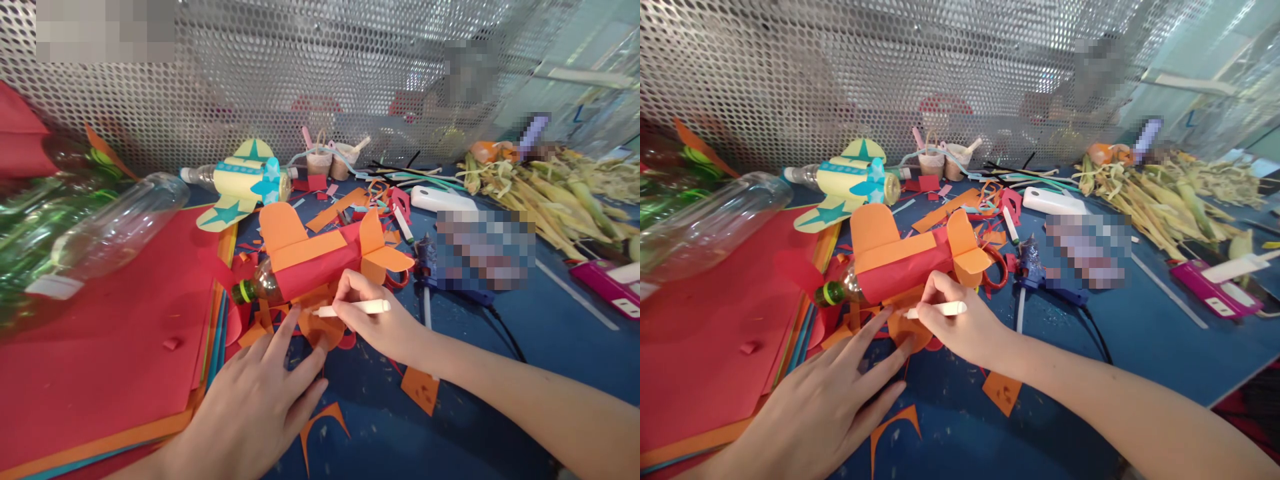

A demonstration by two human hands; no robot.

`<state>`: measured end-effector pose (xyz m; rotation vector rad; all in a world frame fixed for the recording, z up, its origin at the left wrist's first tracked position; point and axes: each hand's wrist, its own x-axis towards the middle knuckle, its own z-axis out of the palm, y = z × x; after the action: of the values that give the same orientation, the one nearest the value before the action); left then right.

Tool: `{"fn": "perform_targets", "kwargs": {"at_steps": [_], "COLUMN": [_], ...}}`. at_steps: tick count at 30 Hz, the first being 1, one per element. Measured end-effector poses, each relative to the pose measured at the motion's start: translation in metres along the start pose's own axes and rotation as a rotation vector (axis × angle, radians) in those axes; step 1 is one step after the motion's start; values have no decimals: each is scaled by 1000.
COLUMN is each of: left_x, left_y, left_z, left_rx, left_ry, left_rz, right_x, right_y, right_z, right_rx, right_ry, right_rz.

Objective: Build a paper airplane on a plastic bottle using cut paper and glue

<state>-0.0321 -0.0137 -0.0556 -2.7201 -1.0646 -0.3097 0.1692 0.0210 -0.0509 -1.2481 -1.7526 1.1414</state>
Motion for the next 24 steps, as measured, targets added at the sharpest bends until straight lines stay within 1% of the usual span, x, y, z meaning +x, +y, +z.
{"fn": "perform_targets", "kwargs": {"at_steps": [2,4,6,8,13,16,21,24], "left_x": [0,-1,-1,-1,0,0,-1,-1], "left_y": [0,-1,-1,-1,0,0,1,0], "left_z": [0,0,0,0,0,0,0,1], "left_rx": [-6,-7,-5,-9,-18,-26,-44,-57], "left_ry": [5,12,10,-4,-15,-20,-31,-25], "left_rz": [-2,0,10,15,12,5,-4,-13], "right_x": [-2,-4,-8,-10,-7,-5,-6,-5], "right_y": [0,-1,-3,-3,0,2,3,3], "right_z": [1,1,1,-1,-3,-2,1,2], "right_rx": [108,242,288,227,51,12,-20,-55], "right_ry": [22,70,117,133,92,83,-5,4], "right_rz": [-5,-29,-58,-57,15,23,-18,-24]}}
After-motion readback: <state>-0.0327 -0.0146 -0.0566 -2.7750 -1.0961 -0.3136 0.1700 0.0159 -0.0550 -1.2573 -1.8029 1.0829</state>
